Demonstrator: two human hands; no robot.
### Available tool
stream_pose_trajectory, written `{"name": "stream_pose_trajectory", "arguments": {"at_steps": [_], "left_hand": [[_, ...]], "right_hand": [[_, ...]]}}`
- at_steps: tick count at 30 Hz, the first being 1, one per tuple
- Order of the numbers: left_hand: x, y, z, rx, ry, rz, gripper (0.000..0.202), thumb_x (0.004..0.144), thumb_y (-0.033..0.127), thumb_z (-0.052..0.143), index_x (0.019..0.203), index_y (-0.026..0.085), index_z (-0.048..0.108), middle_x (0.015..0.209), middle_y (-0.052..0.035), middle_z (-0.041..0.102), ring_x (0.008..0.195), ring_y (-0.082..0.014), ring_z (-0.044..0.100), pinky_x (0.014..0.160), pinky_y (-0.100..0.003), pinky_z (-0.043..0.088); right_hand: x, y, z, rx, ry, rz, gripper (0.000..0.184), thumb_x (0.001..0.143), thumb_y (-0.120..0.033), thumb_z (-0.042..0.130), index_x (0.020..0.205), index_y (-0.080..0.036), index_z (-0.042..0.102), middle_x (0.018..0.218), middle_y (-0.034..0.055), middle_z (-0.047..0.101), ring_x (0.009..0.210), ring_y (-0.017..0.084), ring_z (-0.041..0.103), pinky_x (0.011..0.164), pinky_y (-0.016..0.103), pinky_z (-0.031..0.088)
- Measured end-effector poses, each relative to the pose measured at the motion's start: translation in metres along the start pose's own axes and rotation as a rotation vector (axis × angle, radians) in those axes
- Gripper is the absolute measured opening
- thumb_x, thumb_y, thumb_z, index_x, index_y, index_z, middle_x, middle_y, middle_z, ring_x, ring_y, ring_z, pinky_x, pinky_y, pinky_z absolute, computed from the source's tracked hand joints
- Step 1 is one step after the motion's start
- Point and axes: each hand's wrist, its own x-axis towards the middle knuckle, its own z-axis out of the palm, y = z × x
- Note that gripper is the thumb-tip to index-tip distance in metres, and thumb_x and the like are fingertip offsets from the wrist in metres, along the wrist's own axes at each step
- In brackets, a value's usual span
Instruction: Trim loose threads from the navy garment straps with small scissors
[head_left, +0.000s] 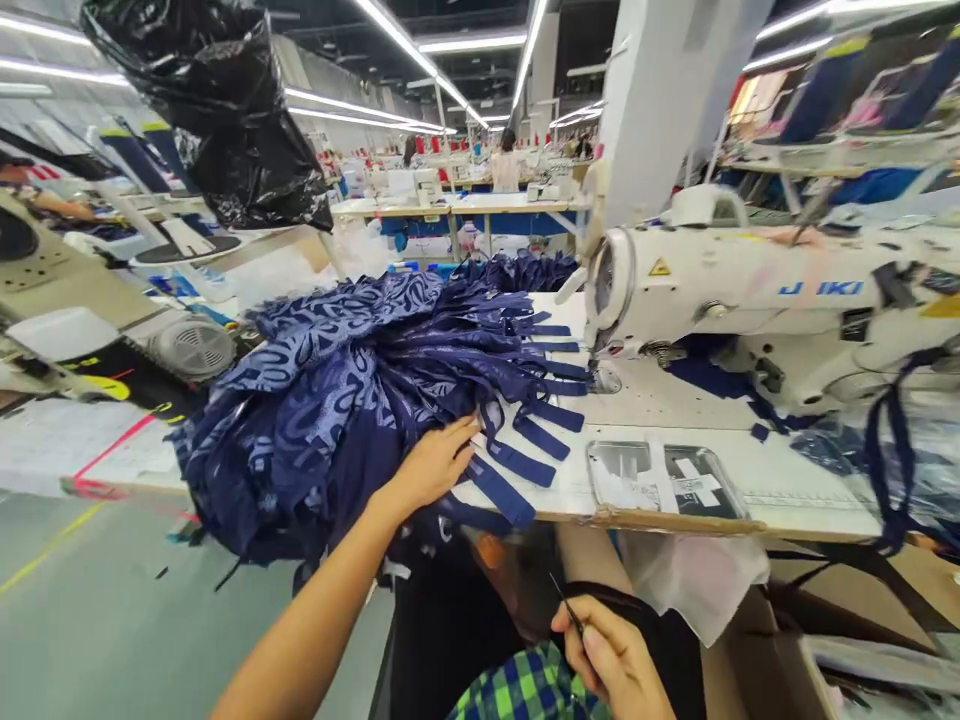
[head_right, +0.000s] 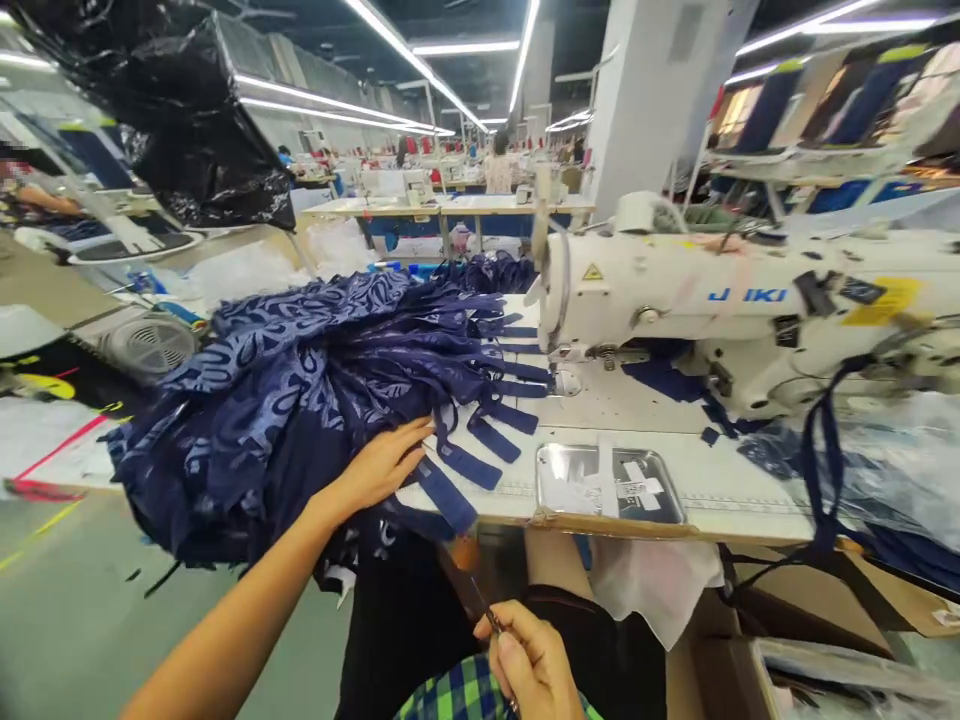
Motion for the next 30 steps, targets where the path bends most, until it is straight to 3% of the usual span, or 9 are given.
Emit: {"name": "stream_pose_trajectory", "arguments": {"at_steps": [4, 9, 14, 18, 24, 26, 30], "left_hand": [[-0.027, -0.012, -0.012, 0.022, -0.036, -0.106, 0.04, 0.091, 0.033, 0.029, 0.122, 0.016, 0.047, 0.132, -0.0095, 0.044, 0.118, -0.0202, 0.045, 0.096, -0.038, 0.038], [-0.032, -0.006, -0.01, 0.062, -0.02, -0.119, 0.042, 0.088, 0.04, 0.039, 0.12, 0.015, 0.048, 0.133, -0.0107, 0.043, 0.117, -0.0232, 0.045, 0.097, -0.038, 0.036], [-0.029, 0.004, -0.006, 0.06, 0.029, -0.166, 0.035, 0.085, 0.039, 0.045, 0.109, 0.014, 0.052, 0.128, -0.0104, 0.047, 0.111, -0.0245, 0.048, 0.094, -0.039, 0.037], [-0.028, 0.006, -0.002, 0.074, 0.046, -0.172, 0.035, 0.085, 0.039, 0.046, 0.109, 0.015, 0.052, 0.127, -0.0101, 0.047, 0.109, -0.0249, 0.049, 0.093, -0.039, 0.038], [-0.026, 0.008, -0.001, 0.081, 0.05, -0.191, 0.035, 0.084, 0.038, 0.048, 0.11, 0.015, 0.052, 0.128, -0.0092, 0.047, 0.108, -0.0241, 0.049, 0.091, -0.038, 0.039], [-0.026, 0.011, -0.002, 0.086, 0.049, -0.205, 0.034, 0.084, 0.036, 0.049, 0.11, 0.015, 0.052, 0.127, -0.0088, 0.048, 0.107, -0.0237, 0.049, 0.091, -0.038, 0.039], [-0.027, 0.017, 0.0, 0.099, 0.046, -0.232, 0.033, 0.083, 0.034, 0.05, 0.11, 0.015, 0.053, 0.126, -0.0087, 0.049, 0.105, -0.0236, 0.05, 0.09, -0.038, 0.039]], "right_hand": [[0.008, 0.007, 0.0, -0.2, -0.122, 0.037, 0.046, 0.083, -0.053, 0.039, 0.086, -0.012, 0.06, 0.052, -0.0016, 0.034, 0.047, 0.008, 0.03, 0.047, 0.022, 0.024], [0.028, 0.008, 0.018, -0.385, -0.288, 0.007, 0.042, 0.086, -0.048, 0.035, 0.079, -0.012, 0.055, 0.059, -0.0004, 0.035, 0.053, 0.009, 0.031, 0.051, 0.024, 0.025], [0.047, 0.016, 0.039, -0.468, -0.258, -0.016, 0.039, 0.087, -0.045, 0.035, 0.076, -0.012, 0.053, 0.057, -0.0009, 0.035, 0.052, 0.009, 0.033, 0.051, 0.024, 0.025], [0.063, 0.029, 0.048, -0.528, -0.182, -0.029, 0.041, 0.085, -0.045, 0.035, 0.079, -0.011, 0.059, 0.057, 0.0015, 0.046, 0.053, 0.011, 0.041, 0.054, 0.025, 0.031], [0.08, 0.04, 0.059, -0.571, -0.091, -0.06, 0.042, 0.081, -0.043, 0.038, 0.087, -0.011, 0.064, 0.081, 0.0103, 0.063, 0.071, 0.02, 0.057, 0.064, 0.029, 0.039], [0.079, 0.039, 0.06, -0.579, -0.121, -0.135, 0.039, 0.082, -0.041, 0.037, 0.08, -0.012, 0.063, 0.072, 0.0078, 0.061, 0.066, 0.018, 0.055, 0.06, 0.028, 0.037], [0.068, 0.032, 0.055, -0.537, -0.163, -0.191, 0.033, 0.083, -0.035, 0.039, 0.07, -0.012, 0.059, 0.051, 0.0, 0.044, 0.046, 0.01, 0.039, 0.047, 0.024, 0.028]]}}
